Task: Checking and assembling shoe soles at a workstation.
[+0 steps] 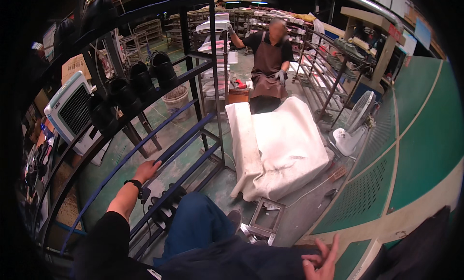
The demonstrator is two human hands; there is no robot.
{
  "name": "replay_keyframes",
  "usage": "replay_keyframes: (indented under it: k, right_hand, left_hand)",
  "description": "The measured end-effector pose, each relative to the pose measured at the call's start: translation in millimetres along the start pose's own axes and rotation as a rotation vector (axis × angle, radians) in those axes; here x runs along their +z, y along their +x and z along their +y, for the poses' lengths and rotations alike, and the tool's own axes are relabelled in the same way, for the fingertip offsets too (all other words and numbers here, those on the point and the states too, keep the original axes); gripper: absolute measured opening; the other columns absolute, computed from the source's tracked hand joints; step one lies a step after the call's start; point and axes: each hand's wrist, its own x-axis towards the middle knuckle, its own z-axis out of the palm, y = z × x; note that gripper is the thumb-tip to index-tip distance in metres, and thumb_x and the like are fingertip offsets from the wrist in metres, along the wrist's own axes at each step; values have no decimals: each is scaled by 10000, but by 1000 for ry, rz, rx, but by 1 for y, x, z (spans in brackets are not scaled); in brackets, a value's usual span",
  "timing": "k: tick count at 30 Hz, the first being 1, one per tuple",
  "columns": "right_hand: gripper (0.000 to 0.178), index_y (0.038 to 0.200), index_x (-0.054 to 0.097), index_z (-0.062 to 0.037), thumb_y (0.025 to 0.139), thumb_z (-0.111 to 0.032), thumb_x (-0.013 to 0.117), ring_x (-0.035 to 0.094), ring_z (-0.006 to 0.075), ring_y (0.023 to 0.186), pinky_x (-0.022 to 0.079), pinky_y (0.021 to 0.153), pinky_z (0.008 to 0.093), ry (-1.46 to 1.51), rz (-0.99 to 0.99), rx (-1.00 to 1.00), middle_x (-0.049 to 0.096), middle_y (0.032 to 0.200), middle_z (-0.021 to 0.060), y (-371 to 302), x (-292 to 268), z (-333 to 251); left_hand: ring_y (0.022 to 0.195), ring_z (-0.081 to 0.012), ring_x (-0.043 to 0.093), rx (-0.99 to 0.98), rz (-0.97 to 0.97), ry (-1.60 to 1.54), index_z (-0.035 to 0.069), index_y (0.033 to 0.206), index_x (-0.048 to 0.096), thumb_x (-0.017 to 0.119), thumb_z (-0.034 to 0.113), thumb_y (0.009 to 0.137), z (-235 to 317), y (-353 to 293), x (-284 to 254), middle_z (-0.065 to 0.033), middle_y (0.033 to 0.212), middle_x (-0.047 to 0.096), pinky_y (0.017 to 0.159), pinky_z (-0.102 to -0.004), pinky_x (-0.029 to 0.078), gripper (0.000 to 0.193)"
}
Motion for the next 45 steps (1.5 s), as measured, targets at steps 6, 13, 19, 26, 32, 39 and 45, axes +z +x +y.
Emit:
replay_keyframes:
  k: [6,13,19,26,32,39,45]
  right_hand:
    - [641,1482,362,-83,907,-211,616,651,285,1006,517,871,371,-247,-89,-130,601,1265,194,9,-21,15]
    - [549,1341,528,-50,887,-339,638,571,380,1172,457,992,427,-923,-945,230,591,1272,230,-2,-12,-8]
    - [558,1356,517,-48,883,-318,639,578,367,1169,462,986,414,-732,-562,48,617,1233,230,-1,-14,-1]
    - [553,1349,523,-52,884,-329,636,588,367,1151,465,981,416,-811,-703,35,620,1225,227,-2,-12,3]
    - [547,1345,523,-45,886,-322,632,569,372,1175,451,997,416,-808,-646,56,605,1248,230,-2,-13,5]
    - [646,1442,429,-94,923,-447,580,644,343,1012,502,894,411,-928,-759,-37,634,1168,205,2,-18,13]
    - [633,1389,493,-102,926,-532,536,614,366,1071,479,934,410,-864,-761,16,649,1134,197,5,-18,15]
  left_hand:
    - [974,-404,629,-31,-15,-36,39,984,657,367,591,954,3,2,-1,-209,972,683,842,-489,475,624]
    - [999,-396,632,-12,-19,-31,33,1016,664,380,612,943,3,0,3,-213,998,686,858,-480,480,649]
    - [929,-370,658,18,81,3,26,965,667,392,592,949,-14,5,9,-167,866,703,809,-472,483,630]
    - [1005,-421,615,10,13,-8,11,1004,662,389,592,947,-2,3,2,-242,1014,672,866,-499,468,644]
    - [1021,-417,612,-22,-5,-25,11,1016,662,386,594,949,3,-3,0,-240,1032,669,875,-497,466,649]
    - [1007,-411,619,22,-2,-28,17,1014,663,391,588,948,-12,12,12,-229,1008,678,863,-488,472,636]
    - [865,-336,678,-44,-7,-92,39,948,660,399,589,950,-11,11,15,-141,821,703,776,-450,493,610]
